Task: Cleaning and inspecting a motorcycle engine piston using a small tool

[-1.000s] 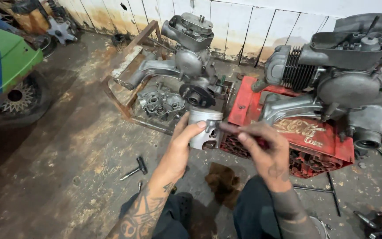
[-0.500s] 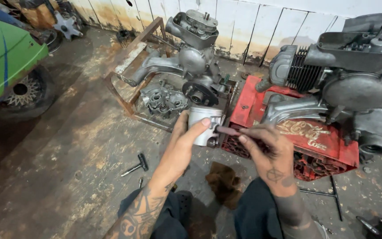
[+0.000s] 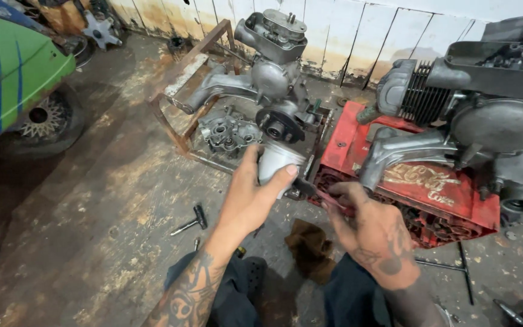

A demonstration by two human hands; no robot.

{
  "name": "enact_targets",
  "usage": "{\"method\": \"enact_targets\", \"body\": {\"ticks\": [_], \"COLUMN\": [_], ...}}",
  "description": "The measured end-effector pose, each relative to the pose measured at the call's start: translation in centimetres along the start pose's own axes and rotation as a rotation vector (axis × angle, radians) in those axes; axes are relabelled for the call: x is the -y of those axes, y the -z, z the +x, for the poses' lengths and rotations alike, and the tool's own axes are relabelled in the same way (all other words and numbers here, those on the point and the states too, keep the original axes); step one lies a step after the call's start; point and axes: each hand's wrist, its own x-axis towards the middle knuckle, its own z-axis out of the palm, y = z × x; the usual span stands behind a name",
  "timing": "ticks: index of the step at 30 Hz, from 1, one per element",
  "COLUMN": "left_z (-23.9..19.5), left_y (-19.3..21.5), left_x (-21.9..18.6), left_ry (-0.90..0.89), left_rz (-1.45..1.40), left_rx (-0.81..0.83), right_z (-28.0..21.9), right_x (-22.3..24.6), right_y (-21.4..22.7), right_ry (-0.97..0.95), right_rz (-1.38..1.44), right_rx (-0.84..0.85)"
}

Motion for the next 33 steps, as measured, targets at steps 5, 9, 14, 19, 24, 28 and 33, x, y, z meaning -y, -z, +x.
{"method": "enact_targets", "body": {"ticks": [5, 9, 14, 19, 24, 28, 33], "left_z": [-0.2, 0.1, 0.5, 0.8, 0.2, 0.7, 0.7], "left_y": [1.0, 1.5, 1.6, 1.6, 1.9, 1.0, 0.7], "left_x": [-1.0, -1.0, 0.1, 0.8, -0.9, -0.2, 0.2], "left_ry": [-0.099, -0.056, 0.016, 0.028, 0.08, 0.203, 0.083], "left_rz": [0.168, 0.159, 0.108, -0.032, -0.192, -0.42, -0.911], "left_rx": [0.057, 0.105, 0.129, 0.135, 0.142, 0.033, 0.046], "right_z": [0.6, 1.1, 1.4, 1.3, 1.4, 1.5, 2.3], "right_x": [-1.2, -0.5, -1.1, 0.0, -2.8, -4.9, -5.8], "right_y": [0.0, 0.6, 0.2, 0.2, -2.5, -3.6, -4.2], "right_ry": [0.136, 0.253, 0.288, 0.01, -0.201, -0.154, -0.02], "right_rz": [0.134, 0.082, 0.07, 0.176, 0.832, 1.236, 1.095], "right_rx": [0.028, -0.028, -0.003, 0.155, 0.503, 0.514, 0.03]}}
